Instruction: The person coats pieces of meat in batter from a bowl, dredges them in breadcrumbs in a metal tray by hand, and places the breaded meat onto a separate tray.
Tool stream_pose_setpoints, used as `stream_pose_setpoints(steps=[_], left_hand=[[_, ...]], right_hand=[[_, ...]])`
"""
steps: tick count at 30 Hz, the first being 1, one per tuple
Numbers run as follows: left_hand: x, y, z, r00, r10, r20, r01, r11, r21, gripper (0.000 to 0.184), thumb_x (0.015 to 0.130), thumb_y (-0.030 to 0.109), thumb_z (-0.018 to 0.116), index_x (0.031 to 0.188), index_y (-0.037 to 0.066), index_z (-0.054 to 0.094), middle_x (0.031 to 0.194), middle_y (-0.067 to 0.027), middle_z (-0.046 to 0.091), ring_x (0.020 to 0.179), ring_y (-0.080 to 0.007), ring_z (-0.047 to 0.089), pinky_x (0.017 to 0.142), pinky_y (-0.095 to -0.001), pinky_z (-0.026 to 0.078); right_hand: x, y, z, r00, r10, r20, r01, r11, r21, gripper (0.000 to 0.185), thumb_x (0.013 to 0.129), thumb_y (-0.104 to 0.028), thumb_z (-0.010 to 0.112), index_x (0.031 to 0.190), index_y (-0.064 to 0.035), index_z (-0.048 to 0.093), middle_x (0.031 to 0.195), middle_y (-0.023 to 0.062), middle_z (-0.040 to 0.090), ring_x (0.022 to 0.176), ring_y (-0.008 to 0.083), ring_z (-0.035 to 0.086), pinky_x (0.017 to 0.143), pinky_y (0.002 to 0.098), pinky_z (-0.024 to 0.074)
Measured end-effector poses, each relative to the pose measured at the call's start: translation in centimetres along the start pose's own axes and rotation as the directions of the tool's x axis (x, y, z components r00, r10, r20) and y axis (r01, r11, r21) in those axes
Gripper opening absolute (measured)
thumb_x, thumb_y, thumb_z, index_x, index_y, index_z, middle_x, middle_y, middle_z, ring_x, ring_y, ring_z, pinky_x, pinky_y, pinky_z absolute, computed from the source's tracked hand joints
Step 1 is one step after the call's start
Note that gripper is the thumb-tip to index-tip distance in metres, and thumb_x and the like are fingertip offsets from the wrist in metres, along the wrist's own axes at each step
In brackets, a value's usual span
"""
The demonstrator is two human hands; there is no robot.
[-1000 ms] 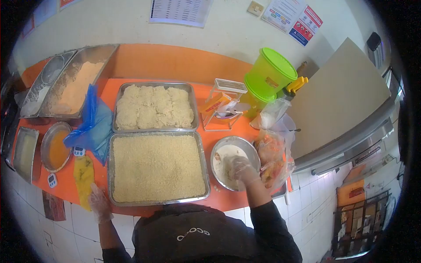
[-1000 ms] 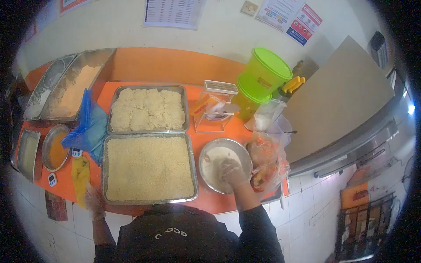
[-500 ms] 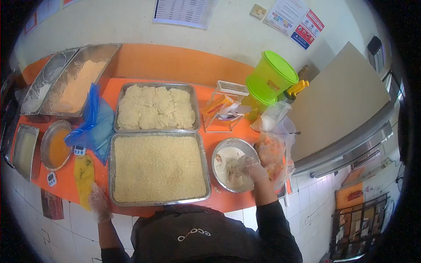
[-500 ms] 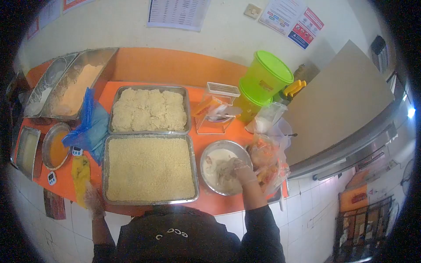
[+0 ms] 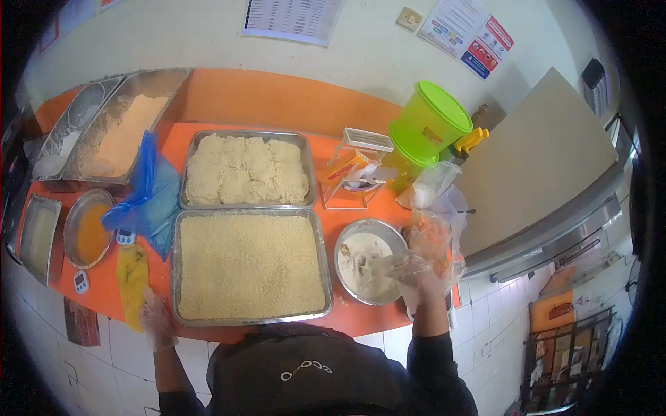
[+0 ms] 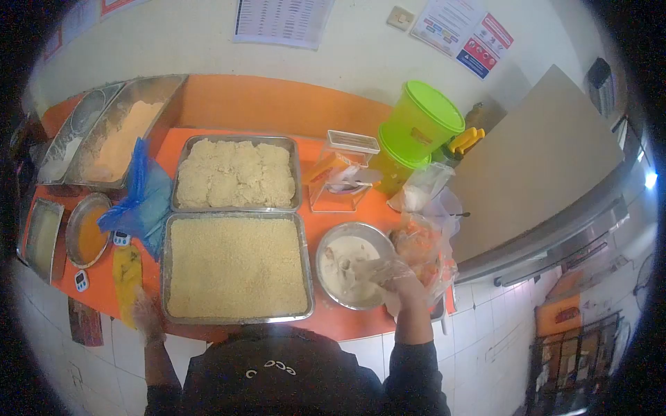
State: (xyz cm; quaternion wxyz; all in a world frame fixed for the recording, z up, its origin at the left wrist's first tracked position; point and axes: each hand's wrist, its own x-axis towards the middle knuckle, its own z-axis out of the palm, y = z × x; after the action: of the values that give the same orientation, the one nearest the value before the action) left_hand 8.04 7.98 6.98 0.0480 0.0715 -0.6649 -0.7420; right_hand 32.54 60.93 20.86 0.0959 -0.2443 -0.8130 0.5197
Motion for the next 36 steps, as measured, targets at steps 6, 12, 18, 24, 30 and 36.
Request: stream_pose_setpoints(steps=[6,12,18,24,30,36], left_hand=[[-0.2,0.3,0.2,0.999,0.047,-0.012,-0.045,0.989,0.139,0.03,0.097,0.034,0.049,0.084,0.008,0.057,0.075,0.0025,0.053,0.066,-0.0089,0.048,0.056,-0.0261,0.038],[-0.5,0.3,0.2,0.988,0.146,-0.044,-0.135,0.97,0.201,0.032,0.097,0.035,0.047,0.086,0.008,0.057,0.071,0.002,0.052,0.062,-0.01,0.046,0.054,-0.0274,0.037],[0.2,-0.6,-0.6,0.99,0.129,0.051,-0.136,0.976,0.17,0.029,0.097,0.032,0.048,0.094,0.005,0.057,0.074,0.0031,0.05,0.064,-0.0096,0.045,0.055,-0.0271,0.038],[0.2,0.2,-0.4,0.982,0.176,0.073,-0.19,0.927,0.325,0.024,0.097,0.029,0.05,0.093,0.008,0.058,0.072,0.0045,0.049,0.063,-0.0089,0.044,0.054,-0.0263,0.037],[-0.3,1.1,-0.1,1.0,-0.003,0.018,0.0,0.988,0.153,0.027,0.096,0.034,0.051,0.083,0.011,0.057,0.068,0.0056,0.046,0.059,-0.0077,0.042,0.051,-0.0254,0.034],[0.9,-2.3,-0.9,0.963,0.268,0.007,-0.249,0.883,0.397,0.028,0.097,0.034,0.05,0.083,0.01,0.056,0.069,0.0052,0.049,0.061,-0.0083,0.045,0.051,-0.0263,0.034]], right_hand=[[2.7,8.1,4.0,0.996,-0.073,-0.054,0.028,0.813,-0.582,0.025,0.087,-0.015,0.053,0.106,-0.0045,0.065,0.105,0.0127,0.066,0.097,0.0247,0.062,0.084,0.0302,0.0493],[3.5,6.9,4.0,0.985,-0.141,0.103,0.168,0.926,-0.338,0.029,0.087,-0.026,0.053,0.104,-0.005,0.065,0.101,0.016,0.065,0.095,0.0263,0.062,0.078,0.0335,0.0523],[0.0,-1.3,3.2,0.892,0.417,-0.172,-0.195,0.7,0.687,0.03,0.084,-0.016,0.058,0.111,-0.0021,0.059,0.102,0.0126,0.063,0.093,0.0239,0.062,0.077,0.0354,0.0531],[0.3,-2.1,0.7,0.943,0.219,-0.252,-0.002,0.758,0.652,0.03,0.081,-0.006,0.058,0.11,0.0006,0.059,0.102,0.0109,0.064,0.091,0.0223,0.062,0.076,0.0345,0.0536],[0.6,-2.7,0.9,0.98,0.039,-0.197,0.071,0.851,0.52,0.035,0.082,-0.005,0.059,0.116,0.0007,0.055,0.104,0.0091,0.062,0.093,0.0197,0.061,0.08,0.03,0.0502],[-1.1,10.9,3.9,0.993,0.098,0.064,-0.117,0.846,0.521,0.036,0.08,-0.005,0.061,0.115,0.0005,0.055,0.107,0.0097,0.062,0.094,0.019,0.06,0.081,0.0288,0.0493]])
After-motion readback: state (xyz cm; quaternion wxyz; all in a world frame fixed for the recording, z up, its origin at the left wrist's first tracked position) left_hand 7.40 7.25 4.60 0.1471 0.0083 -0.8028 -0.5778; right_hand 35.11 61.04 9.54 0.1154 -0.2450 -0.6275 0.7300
